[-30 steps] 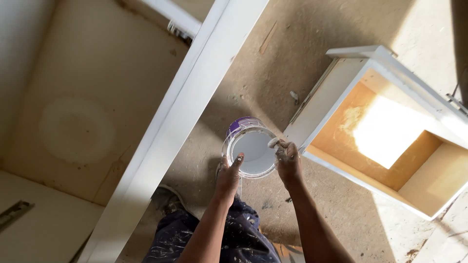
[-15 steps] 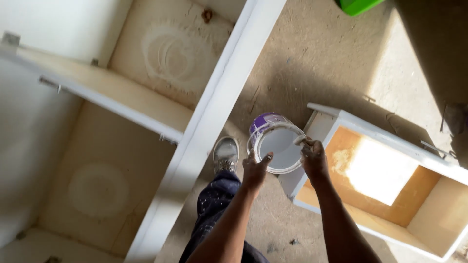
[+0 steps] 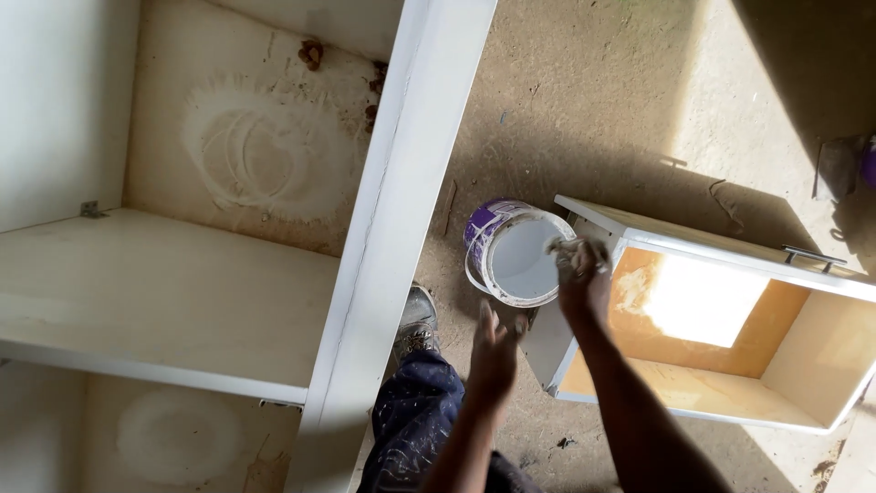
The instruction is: Applying white filler to the joints and edges of white wooden furniture components using fingers and a rag.
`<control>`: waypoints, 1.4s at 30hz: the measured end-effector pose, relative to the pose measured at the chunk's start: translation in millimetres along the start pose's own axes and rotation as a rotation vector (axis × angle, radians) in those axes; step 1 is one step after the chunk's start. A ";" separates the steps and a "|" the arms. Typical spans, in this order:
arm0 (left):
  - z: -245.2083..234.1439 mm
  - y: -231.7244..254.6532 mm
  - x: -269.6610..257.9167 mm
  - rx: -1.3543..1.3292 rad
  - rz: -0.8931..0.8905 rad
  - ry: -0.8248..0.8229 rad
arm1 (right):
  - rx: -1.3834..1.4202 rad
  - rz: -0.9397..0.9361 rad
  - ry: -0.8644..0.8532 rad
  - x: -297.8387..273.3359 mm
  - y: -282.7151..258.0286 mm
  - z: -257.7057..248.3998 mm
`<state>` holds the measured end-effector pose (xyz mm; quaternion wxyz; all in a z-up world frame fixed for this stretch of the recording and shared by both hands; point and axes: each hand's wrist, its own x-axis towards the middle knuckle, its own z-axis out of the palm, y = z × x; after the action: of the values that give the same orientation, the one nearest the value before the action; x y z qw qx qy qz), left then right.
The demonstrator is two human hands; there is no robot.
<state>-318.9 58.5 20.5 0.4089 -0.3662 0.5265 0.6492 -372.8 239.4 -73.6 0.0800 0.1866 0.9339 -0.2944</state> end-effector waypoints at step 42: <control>-5.2 -41.3 -5.0 -0.526 -0.251 0.443 | 0.501 0.689 -0.382 -12.8 -5.0 41.2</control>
<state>-278.8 57.2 8.2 0.2536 -0.6523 0.3683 0.6120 -361.5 207.9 -101.1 0.2962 0.4419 0.6861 -0.4962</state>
